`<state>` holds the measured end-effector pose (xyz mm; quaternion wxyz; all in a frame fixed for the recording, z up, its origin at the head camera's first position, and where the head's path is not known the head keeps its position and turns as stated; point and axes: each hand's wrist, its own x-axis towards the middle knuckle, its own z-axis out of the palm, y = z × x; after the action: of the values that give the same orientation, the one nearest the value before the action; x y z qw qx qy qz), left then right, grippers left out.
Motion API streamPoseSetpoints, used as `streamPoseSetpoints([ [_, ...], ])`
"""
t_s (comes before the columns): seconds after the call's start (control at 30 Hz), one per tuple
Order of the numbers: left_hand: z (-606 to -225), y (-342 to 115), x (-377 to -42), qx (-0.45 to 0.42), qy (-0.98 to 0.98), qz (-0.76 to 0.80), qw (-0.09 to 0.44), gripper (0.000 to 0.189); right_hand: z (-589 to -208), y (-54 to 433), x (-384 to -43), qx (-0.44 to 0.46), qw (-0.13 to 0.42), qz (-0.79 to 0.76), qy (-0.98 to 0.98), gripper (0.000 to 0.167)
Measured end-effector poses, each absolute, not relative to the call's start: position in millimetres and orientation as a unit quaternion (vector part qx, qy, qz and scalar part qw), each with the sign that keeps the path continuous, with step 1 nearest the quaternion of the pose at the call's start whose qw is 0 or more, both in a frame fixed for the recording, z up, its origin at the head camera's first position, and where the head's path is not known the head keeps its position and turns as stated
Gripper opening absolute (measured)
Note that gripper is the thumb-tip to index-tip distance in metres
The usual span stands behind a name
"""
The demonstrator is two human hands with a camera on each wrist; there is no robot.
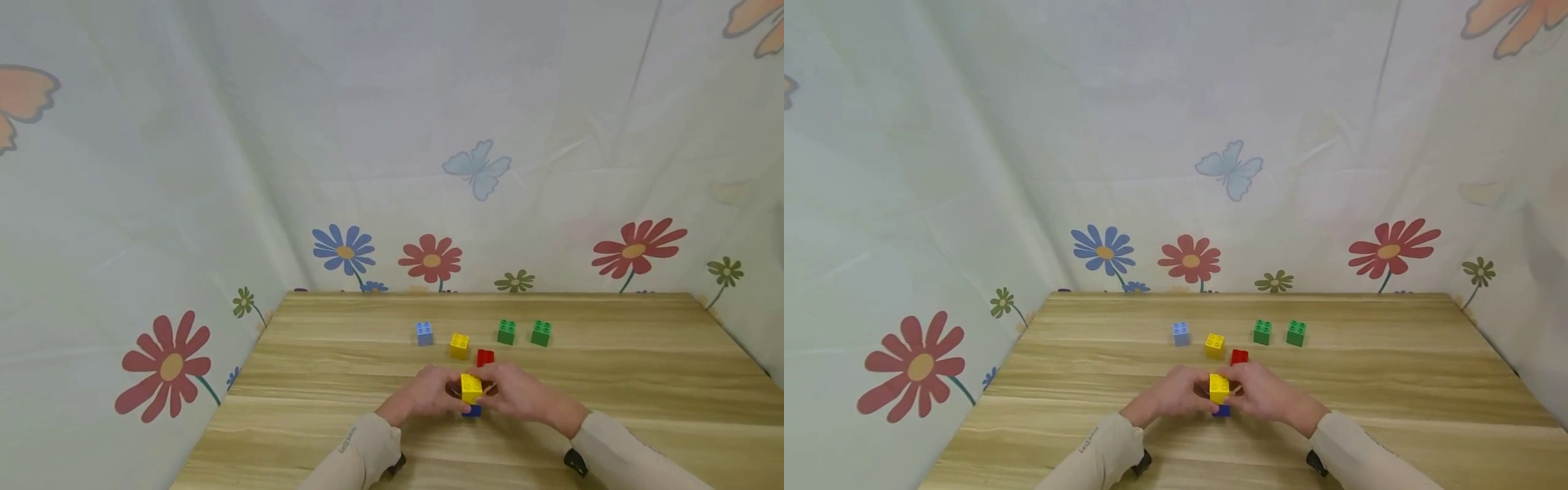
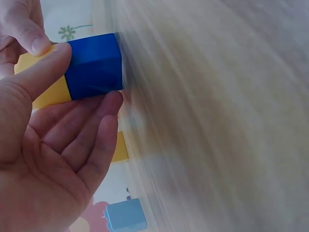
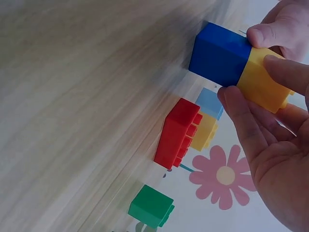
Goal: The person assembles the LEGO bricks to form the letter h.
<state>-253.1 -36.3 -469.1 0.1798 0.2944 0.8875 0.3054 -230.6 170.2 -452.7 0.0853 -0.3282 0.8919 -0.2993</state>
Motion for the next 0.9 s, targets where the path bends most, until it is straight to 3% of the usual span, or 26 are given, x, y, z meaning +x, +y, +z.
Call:
streamPoseSetpoints([
  [0.43,-476,-35,-254,0.303,0.888,0.299,0.174,0.026,-460,173,-232,-0.322,0.093,-0.349,0.875,0.037],
  [0.67,-478,-39,-254,0.302,0.881,0.319,0.174,0.031,-469,173,-231,-0.313,0.105,-0.363,0.871,0.050],
  [0.9,-479,-41,-254,0.294,0.885,0.316,0.176,0.032,-467,179,-233,-0.298,0.086,-0.367,0.877,0.050],
])
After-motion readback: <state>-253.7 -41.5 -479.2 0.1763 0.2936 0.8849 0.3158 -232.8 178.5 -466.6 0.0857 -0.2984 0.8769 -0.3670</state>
